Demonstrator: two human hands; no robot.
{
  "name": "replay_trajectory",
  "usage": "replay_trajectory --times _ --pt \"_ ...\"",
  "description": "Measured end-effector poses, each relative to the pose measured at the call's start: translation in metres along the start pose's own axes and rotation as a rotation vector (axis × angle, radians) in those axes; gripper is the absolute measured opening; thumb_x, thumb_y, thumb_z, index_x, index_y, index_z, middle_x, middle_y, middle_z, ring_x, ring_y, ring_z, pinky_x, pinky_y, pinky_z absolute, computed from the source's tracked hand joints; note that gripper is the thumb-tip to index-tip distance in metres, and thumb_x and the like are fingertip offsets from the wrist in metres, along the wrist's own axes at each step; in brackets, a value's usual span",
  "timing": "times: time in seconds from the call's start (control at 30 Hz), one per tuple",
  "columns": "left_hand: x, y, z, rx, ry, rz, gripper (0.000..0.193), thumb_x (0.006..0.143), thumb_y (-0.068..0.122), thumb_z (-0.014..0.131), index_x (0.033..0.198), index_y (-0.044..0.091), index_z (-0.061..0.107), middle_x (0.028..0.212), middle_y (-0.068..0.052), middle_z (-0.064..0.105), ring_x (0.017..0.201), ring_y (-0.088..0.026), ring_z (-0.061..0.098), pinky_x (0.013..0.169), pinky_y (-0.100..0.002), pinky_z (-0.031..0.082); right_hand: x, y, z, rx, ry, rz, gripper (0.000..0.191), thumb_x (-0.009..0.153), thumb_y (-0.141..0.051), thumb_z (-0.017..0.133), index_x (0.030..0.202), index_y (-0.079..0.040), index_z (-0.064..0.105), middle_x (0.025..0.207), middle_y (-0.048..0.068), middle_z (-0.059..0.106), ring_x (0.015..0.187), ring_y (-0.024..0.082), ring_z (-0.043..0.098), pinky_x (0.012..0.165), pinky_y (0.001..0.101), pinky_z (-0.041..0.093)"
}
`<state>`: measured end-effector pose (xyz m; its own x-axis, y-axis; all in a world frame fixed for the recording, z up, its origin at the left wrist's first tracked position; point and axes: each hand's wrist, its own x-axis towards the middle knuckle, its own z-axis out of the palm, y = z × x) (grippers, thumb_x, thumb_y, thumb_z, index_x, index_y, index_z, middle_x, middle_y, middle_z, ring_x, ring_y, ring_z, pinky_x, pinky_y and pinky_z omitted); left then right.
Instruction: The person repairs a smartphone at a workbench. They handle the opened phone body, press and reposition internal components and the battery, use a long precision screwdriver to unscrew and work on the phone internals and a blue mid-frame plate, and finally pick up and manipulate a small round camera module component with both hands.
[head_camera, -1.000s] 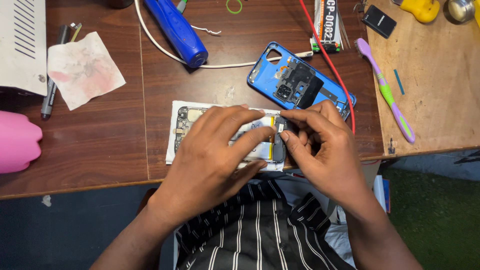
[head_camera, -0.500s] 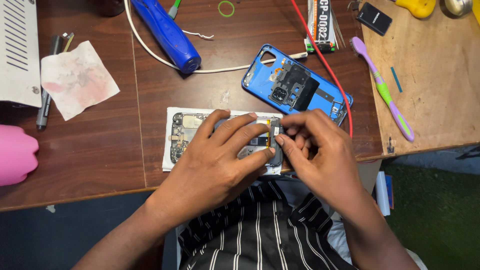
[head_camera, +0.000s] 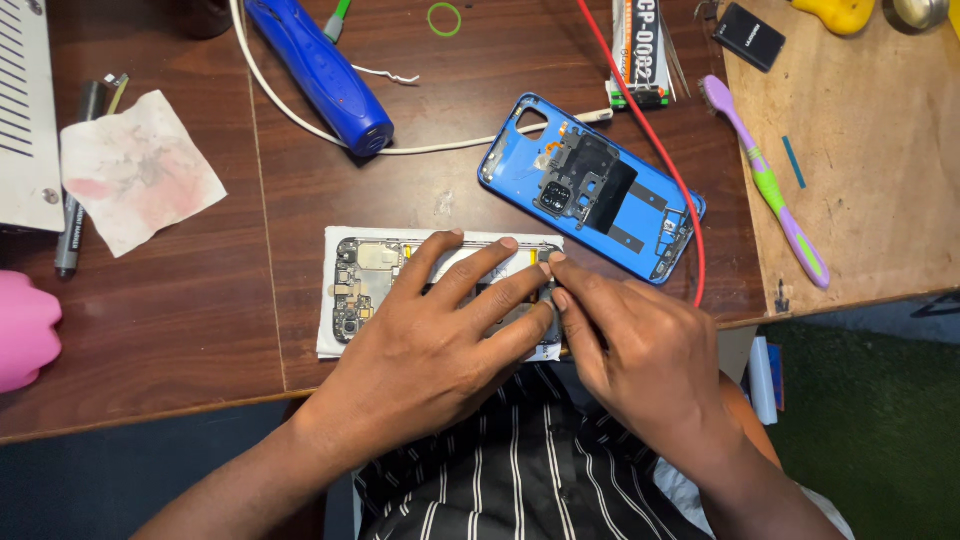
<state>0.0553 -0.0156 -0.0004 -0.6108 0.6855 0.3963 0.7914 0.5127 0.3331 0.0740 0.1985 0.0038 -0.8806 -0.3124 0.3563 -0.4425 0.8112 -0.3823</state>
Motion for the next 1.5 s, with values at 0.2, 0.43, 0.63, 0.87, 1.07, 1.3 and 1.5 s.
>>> replay_trajectory --times 0.2,0.43,0.63,0.87,1.07,1.3,1.5 --pt "0.001 0.001 0.000 -0.040 -0.027 -0.023 0.036 0.085 0.023 0.071 0.118 0.011 0.066 0.135 -0.009 0.061 0.134 -0.032 0.053 0.111 -0.058 0.040 -0.013 0.013 -0.006 0.298 -0.005 0.499 0.020 0.094 -0.003 0.075 0.114 -0.003 0.076 0.076 0.009 0.074 0.058 0.022 0.063 0.051 0.0351 0.047" --pt "0.004 0.002 -0.001 -0.054 -0.032 -0.033 0.036 0.086 0.022 0.071 0.120 0.012 0.066 0.135 -0.010 0.060 0.134 -0.032 0.052 0.110 -0.058 0.039 -0.018 0.006 -0.005 0.185 0.078 0.073 0.021 0.086 0.006 0.069 0.105 -0.001 0.072 0.091 0.011 0.074 0.080 0.024 0.074 0.070 0.0342 0.057" --pt "0.004 0.004 -0.001 -0.073 -0.016 -0.058 0.034 0.089 0.021 0.071 0.122 0.011 0.065 0.136 -0.012 0.059 0.136 -0.032 0.052 0.113 -0.057 0.039 -0.013 0.005 -0.005 0.130 0.052 -0.005 0.026 0.081 0.006 0.070 0.106 -0.001 0.072 0.092 0.013 0.073 0.082 0.028 0.073 0.071 0.0369 0.057" --pt "0.005 0.003 0.002 -0.061 0.010 -0.111 0.048 0.092 0.031 0.071 0.129 0.001 0.061 0.134 -0.018 0.058 0.133 -0.037 0.052 0.113 -0.056 0.037 -0.012 0.005 -0.005 0.106 0.011 0.022 0.025 0.081 0.005 0.072 0.105 0.000 0.073 0.086 0.012 0.073 0.074 0.027 0.071 0.065 0.0380 0.055" --pt "0.005 0.000 0.003 -0.081 0.014 -0.127 0.058 0.092 0.033 0.070 0.135 -0.004 0.057 0.137 -0.021 0.057 0.134 -0.039 0.051 0.115 -0.056 0.036 -0.008 0.009 -0.005 0.202 0.027 0.069 0.024 0.084 0.006 0.068 0.107 -0.002 0.071 0.090 0.011 0.072 0.079 0.026 0.073 0.070 0.0362 0.057" --pt "0.006 0.000 0.003 -0.063 0.004 -0.138 0.055 0.093 0.034 0.068 0.135 0.000 0.058 0.137 -0.021 0.055 0.134 -0.038 0.050 0.115 -0.055 0.036 -0.006 0.008 -0.002 0.108 -0.017 0.061 0.024 0.083 0.004 0.071 0.106 -0.001 0.071 0.086 0.012 0.073 0.073 0.026 0.072 0.064 0.0379 0.055" --pt "0.007 -0.001 0.001 -0.059 -0.007 -0.139 0.055 0.093 0.035 0.067 0.134 0.000 0.059 0.136 -0.021 0.055 0.132 -0.038 0.051 0.114 -0.055 0.036 -0.005 0.009 0.001 0.176 0.033 0.088 0.022 0.088 0.005 0.068 0.109 -0.001 0.068 0.095 0.012 0.073 0.079 0.025 0.073 0.068 0.0354 0.057"
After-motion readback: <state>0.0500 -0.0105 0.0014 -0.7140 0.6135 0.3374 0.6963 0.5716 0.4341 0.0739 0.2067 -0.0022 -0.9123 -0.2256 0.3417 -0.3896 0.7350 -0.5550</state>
